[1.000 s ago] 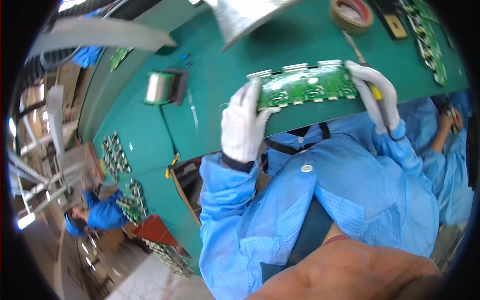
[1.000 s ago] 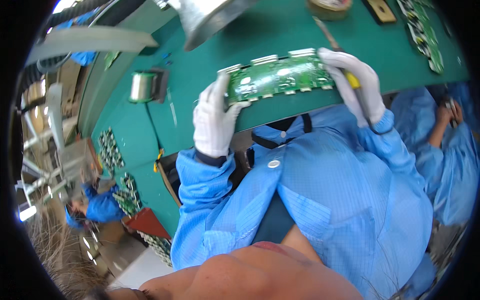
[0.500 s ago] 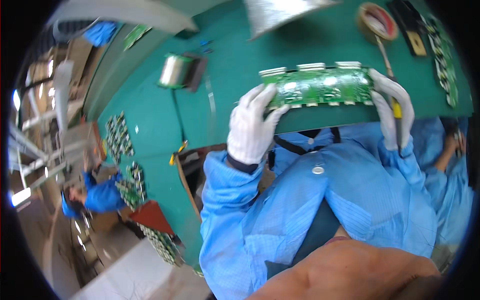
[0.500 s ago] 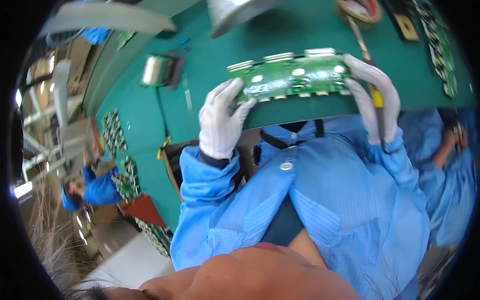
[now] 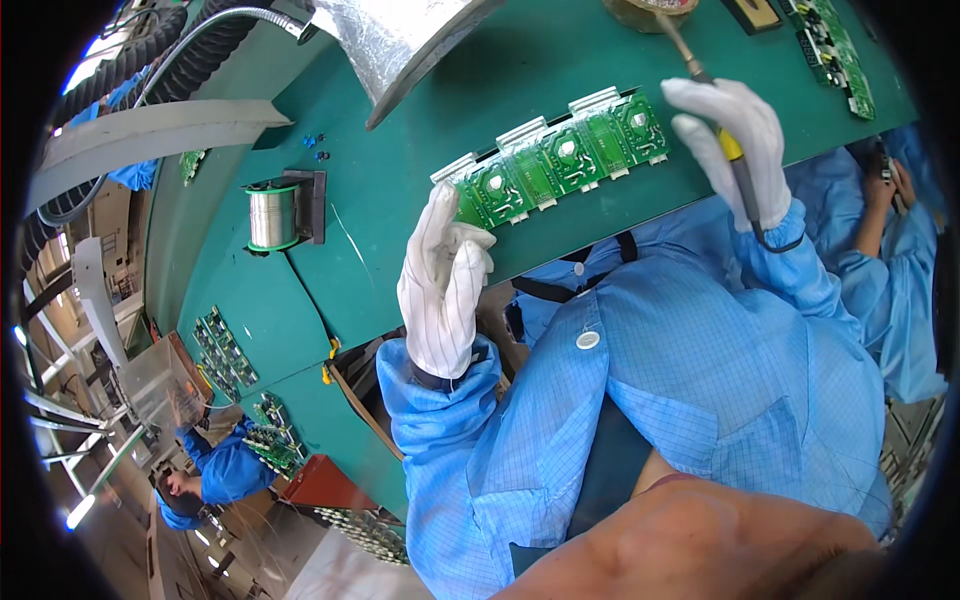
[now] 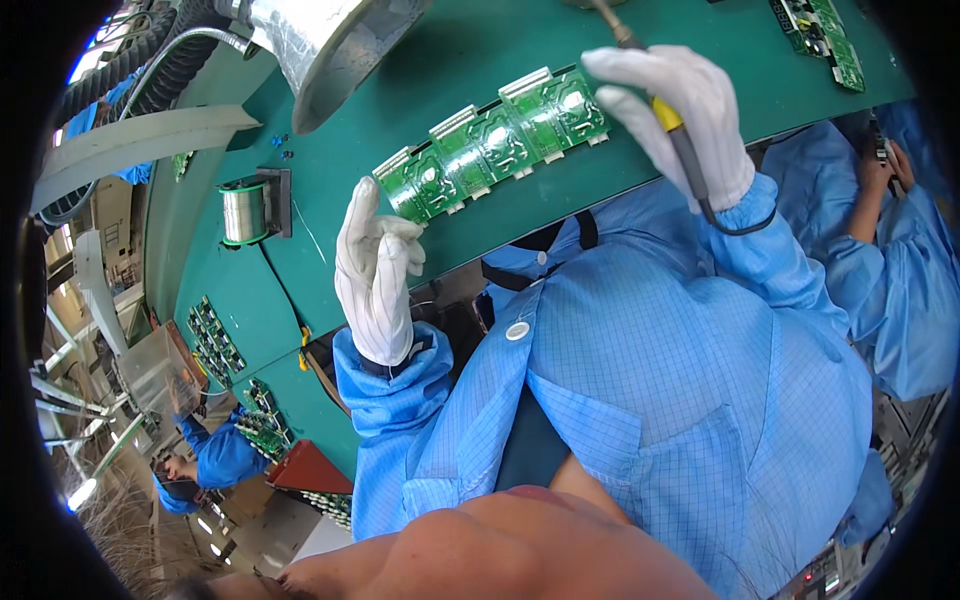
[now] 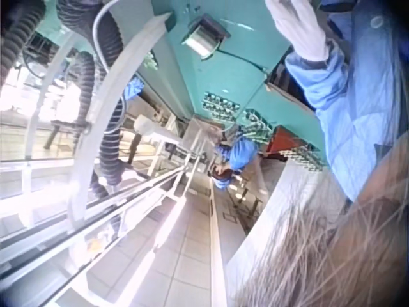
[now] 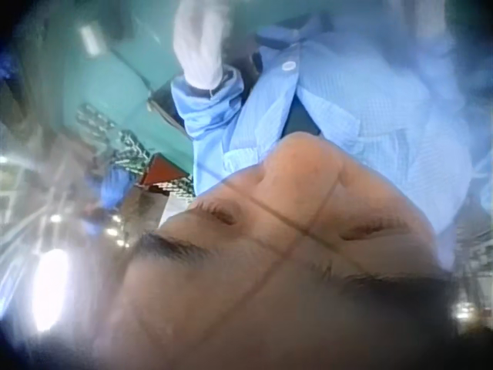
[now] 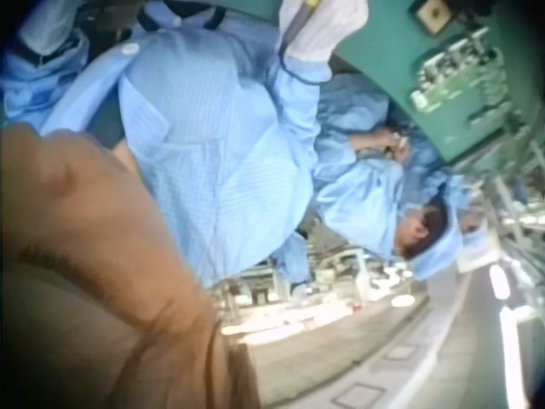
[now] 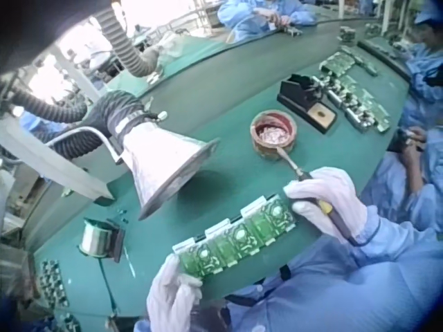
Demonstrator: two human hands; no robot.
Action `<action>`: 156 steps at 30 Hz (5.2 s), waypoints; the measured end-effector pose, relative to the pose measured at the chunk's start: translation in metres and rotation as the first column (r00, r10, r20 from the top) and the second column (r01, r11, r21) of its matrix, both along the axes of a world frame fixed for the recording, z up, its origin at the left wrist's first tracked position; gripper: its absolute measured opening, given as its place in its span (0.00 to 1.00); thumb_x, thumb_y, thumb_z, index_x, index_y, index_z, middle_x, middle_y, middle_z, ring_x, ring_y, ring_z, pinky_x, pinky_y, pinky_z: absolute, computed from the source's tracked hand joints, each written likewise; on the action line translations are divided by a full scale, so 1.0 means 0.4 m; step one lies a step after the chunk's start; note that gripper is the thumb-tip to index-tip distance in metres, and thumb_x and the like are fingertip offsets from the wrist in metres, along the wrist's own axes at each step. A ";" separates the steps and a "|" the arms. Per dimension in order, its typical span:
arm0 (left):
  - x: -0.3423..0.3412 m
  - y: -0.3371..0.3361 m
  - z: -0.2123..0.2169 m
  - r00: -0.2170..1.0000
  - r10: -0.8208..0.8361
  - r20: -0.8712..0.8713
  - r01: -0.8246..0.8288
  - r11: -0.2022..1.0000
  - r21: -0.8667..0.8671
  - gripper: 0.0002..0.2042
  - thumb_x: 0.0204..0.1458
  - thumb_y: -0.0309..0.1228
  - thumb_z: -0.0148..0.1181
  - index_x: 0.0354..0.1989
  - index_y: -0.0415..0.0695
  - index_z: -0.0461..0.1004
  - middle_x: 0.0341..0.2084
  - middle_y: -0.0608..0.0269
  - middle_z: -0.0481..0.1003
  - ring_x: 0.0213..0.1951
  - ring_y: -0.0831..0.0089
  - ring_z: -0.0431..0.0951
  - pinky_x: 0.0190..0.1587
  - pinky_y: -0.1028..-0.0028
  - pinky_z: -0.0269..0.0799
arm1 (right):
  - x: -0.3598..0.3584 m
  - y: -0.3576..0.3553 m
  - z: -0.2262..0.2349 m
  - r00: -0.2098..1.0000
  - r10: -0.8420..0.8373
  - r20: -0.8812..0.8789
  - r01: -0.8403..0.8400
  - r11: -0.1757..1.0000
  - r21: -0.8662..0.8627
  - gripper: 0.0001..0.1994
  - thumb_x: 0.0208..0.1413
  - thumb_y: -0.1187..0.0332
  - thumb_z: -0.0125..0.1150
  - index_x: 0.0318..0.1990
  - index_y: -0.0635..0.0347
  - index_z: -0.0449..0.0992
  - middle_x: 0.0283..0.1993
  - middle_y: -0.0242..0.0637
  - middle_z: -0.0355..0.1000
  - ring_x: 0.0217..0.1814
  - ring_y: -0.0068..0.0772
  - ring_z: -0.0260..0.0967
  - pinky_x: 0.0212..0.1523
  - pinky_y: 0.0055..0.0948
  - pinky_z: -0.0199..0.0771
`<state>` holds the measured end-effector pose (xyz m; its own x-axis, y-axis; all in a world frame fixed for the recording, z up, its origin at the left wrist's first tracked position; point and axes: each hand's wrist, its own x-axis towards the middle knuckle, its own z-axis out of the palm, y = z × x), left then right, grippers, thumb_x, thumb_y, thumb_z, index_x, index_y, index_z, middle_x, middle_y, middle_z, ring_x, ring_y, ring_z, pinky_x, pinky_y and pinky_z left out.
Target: Soldering electronic components onto a printed circuit board at a factory assembly line.
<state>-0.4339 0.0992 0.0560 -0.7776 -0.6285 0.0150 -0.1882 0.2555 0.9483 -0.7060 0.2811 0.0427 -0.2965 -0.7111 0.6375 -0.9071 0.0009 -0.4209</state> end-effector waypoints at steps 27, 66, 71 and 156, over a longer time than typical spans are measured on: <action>-0.138 -0.079 -0.005 0.999 0.042 0.000 -0.031 0.753 -0.658 0.11 0.51 0.21 0.64 0.43 0.46 0.81 0.47 0.52 0.75 0.44 0.64 0.79 0.44 0.72 0.78 | -0.030 -0.042 -0.002 0.825 -0.275 0.494 0.214 0.961 0.178 0.24 0.67 0.53 0.52 0.60 0.63 0.71 0.47 0.41 0.77 0.44 0.28 0.74 0.48 0.24 0.72; -0.185 -0.059 -0.022 0.975 -0.003 0.223 0.185 0.572 -0.799 0.08 0.53 0.24 0.57 0.42 0.42 0.73 0.43 0.55 0.75 0.39 0.58 0.79 0.40 0.64 0.76 | 0.072 -0.078 0.003 0.780 0.088 0.619 -0.094 0.995 -0.023 0.11 0.63 0.67 0.58 0.46 0.65 0.79 0.45 0.41 0.80 0.41 0.23 0.77 0.41 0.24 0.78; -0.124 -0.073 0.009 0.978 0.119 0.169 0.055 0.639 -0.768 0.20 0.49 0.18 0.54 0.52 0.49 0.73 0.40 0.57 0.77 0.40 0.57 0.80 0.40 0.63 0.77 | -0.009 -0.067 -0.006 0.717 -0.158 0.679 0.280 0.957 -0.073 0.14 0.65 0.65 0.57 0.54 0.61 0.77 0.49 0.35 0.77 0.37 0.16 0.69 0.39 0.18 0.72; 0.843 -0.578 -0.140 -0.096 0.947 0.308 -0.603 0.191 -0.774 0.43 0.42 0.70 0.58 0.43 0.33 0.75 0.39 0.36 0.78 0.43 0.45 0.80 0.47 0.59 0.76 | 0.102 -0.039 -0.142 0.679 0.023 0.734 0.000 0.999 -0.032 0.19 0.69 0.60 0.50 0.57 0.66 0.71 0.45 0.47 0.77 0.40 0.28 0.72 0.54 0.30 0.69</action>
<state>-0.0968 -0.1318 0.0001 0.4418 -0.8599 0.2557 -0.8869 -0.3758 0.2686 -0.6651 0.2654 -0.0140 -0.6695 -0.7039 0.2374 -0.3066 -0.0292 -0.9514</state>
